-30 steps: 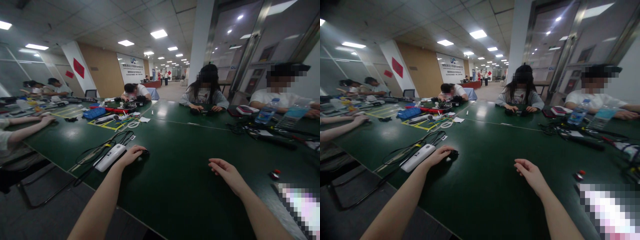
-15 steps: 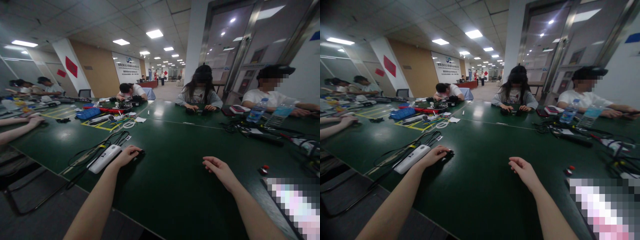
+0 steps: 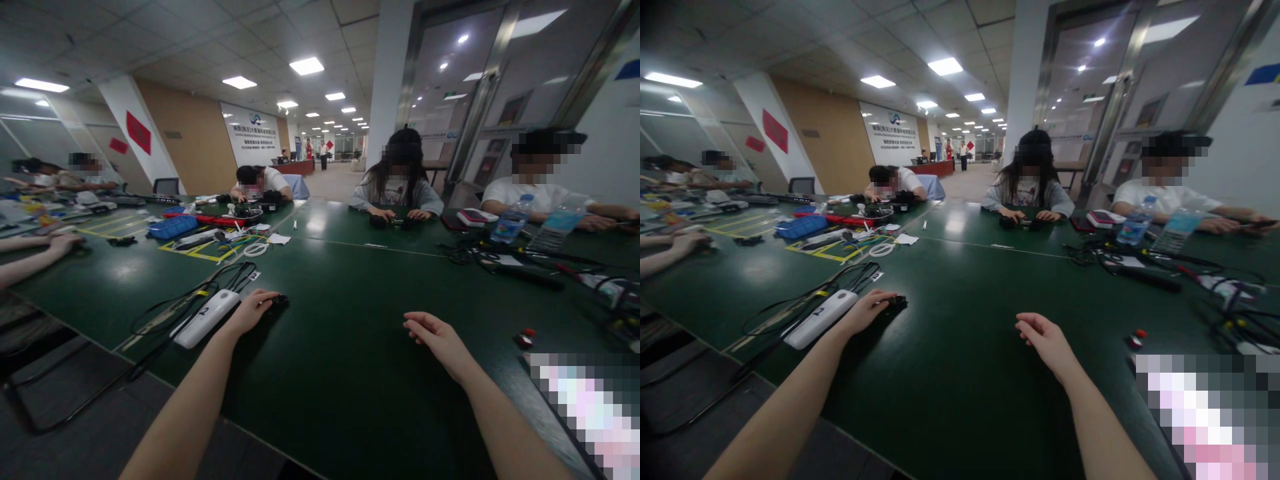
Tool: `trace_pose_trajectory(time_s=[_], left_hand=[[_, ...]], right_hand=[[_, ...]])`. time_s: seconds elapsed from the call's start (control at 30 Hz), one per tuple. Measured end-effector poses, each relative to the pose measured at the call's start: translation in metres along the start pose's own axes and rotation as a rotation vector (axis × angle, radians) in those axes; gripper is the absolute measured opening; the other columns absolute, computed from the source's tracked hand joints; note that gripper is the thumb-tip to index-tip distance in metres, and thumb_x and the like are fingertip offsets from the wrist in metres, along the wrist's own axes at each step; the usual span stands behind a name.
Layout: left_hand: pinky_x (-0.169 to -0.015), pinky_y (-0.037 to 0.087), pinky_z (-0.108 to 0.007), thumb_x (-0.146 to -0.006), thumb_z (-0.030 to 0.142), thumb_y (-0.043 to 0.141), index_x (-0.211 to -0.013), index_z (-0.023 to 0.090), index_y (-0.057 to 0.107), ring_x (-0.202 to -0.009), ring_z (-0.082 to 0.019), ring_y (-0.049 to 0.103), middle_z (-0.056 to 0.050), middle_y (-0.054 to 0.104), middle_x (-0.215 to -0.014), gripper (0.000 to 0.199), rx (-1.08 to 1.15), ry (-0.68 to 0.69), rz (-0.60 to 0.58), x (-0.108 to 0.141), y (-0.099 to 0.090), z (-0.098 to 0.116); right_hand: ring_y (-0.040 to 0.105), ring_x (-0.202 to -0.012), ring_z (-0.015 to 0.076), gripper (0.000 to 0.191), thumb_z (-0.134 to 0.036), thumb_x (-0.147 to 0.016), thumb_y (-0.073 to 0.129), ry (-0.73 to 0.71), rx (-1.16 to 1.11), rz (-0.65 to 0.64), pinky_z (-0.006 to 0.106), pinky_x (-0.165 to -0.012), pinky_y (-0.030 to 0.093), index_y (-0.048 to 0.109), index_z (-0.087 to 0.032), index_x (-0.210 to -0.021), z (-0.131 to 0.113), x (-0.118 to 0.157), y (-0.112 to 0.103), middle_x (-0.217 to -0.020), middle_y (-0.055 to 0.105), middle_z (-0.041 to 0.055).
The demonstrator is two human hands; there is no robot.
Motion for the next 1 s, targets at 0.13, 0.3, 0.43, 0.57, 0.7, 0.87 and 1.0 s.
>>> trace_pose_trajectory(time_s=[0.13,0.3,0.43,0.57,0.7,0.87,1.0], left_hand=[[-0.088,0.039,-0.031,-0.076,0.031,0.041,-0.100,0.019,0.060,-0.091,-0.017,0.053,-0.005,0.056,-0.096,0.033,0.009,-0.022,0.036,-0.001,-0.001,0.003],[-0.087,0.040,-0.031,-0.076,0.030,0.040,-0.098,0.019,0.060,-0.091,-0.017,0.053,-0.004,0.057,-0.096,0.031,0.004,-0.048,0.061,-0.003,-0.002,0.007],[-0.085,0.040,-0.031,-0.076,0.029,0.039,-0.098,0.019,0.058,-0.090,-0.017,0.053,-0.004,0.057,-0.096,0.030,-0.004,-0.056,0.070,-0.004,0.000,0.005],[-0.081,0.042,-0.030,-0.076,0.028,0.039,-0.099,0.020,0.055,-0.086,-0.016,0.054,-0.003,0.058,-0.093,0.029,-0.003,-0.073,0.091,-0.005,0.003,-0.001],[-0.080,0.041,-0.029,-0.077,0.027,0.037,-0.092,0.020,0.058,-0.084,-0.016,0.054,-0.003,0.057,-0.090,0.026,-0.021,-0.046,0.098,-0.005,0.003,-0.001],[-0.083,0.040,-0.030,-0.078,0.027,0.037,-0.089,0.020,0.059,-0.088,-0.017,0.053,-0.004,0.056,-0.093,0.026,-0.001,-0.002,0.073,-0.003,0.002,0.007],[-0.085,0.039,-0.031,-0.079,0.028,0.036,-0.089,0.021,0.060,-0.089,-0.017,0.053,-0.003,0.055,-0.094,0.027,0.006,0.000,0.053,-0.002,0.002,0.010]], right_hand=[[0.056,-0.077,0.0183,0.033,-0.041,-0.067,0.056,0.004,-0.012,0.001,0.032,-0.068,0.046,0.060,-0.023,-0.095,0.000,0.000,0.000,-0.090,0.064,0.0035],[0.057,-0.078,0.0191,0.032,-0.040,-0.066,0.057,0.019,-0.010,0.007,0.032,-0.069,0.046,0.061,-0.023,-0.093,-0.004,0.003,0.001,-0.089,0.064,0.0040],[0.057,-0.078,0.0193,0.032,-0.040,-0.066,0.057,0.029,-0.005,0.010,0.033,-0.069,0.046,0.060,-0.023,-0.093,-0.005,0.003,0.001,-0.090,0.064,0.0042],[0.057,-0.080,0.0198,0.033,-0.041,-0.067,0.057,0.035,-0.005,0.000,0.033,-0.070,0.047,0.060,-0.023,-0.094,-0.001,0.002,-0.001,-0.092,0.064,0.0042],[0.057,-0.082,0.0205,0.034,-0.041,-0.067,0.057,0.034,-0.002,-0.007,0.034,-0.072,0.046,0.060,-0.024,-0.096,0.002,0.001,-0.002,-0.093,0.064,0.0041],[0.057,-0.081,0.0202,0.036,-0.042,-0.067,0.056,0.019,0.017,-0.005,0.034,-0.071,0.046,0.059,-0.023,-0.097,0.000,0.001,-0.001,-0.094,0.064,0.0048],[0.057,-0.081,0.0203,0.036,-0.043,-0.066,0.056,0.008,0.029,0.008,0.032,-0.070,0.046,0.060,-0.022,-0.095,-0.002,0.001,0.000,-0.093,0.064,0.0051]])
Point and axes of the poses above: each hand's wrist, its own x-axis away from the middle knuckle, its own y-axis out of the palm, z = x × y, the point moved 6 cm from there along -x, towards the middle knuckle
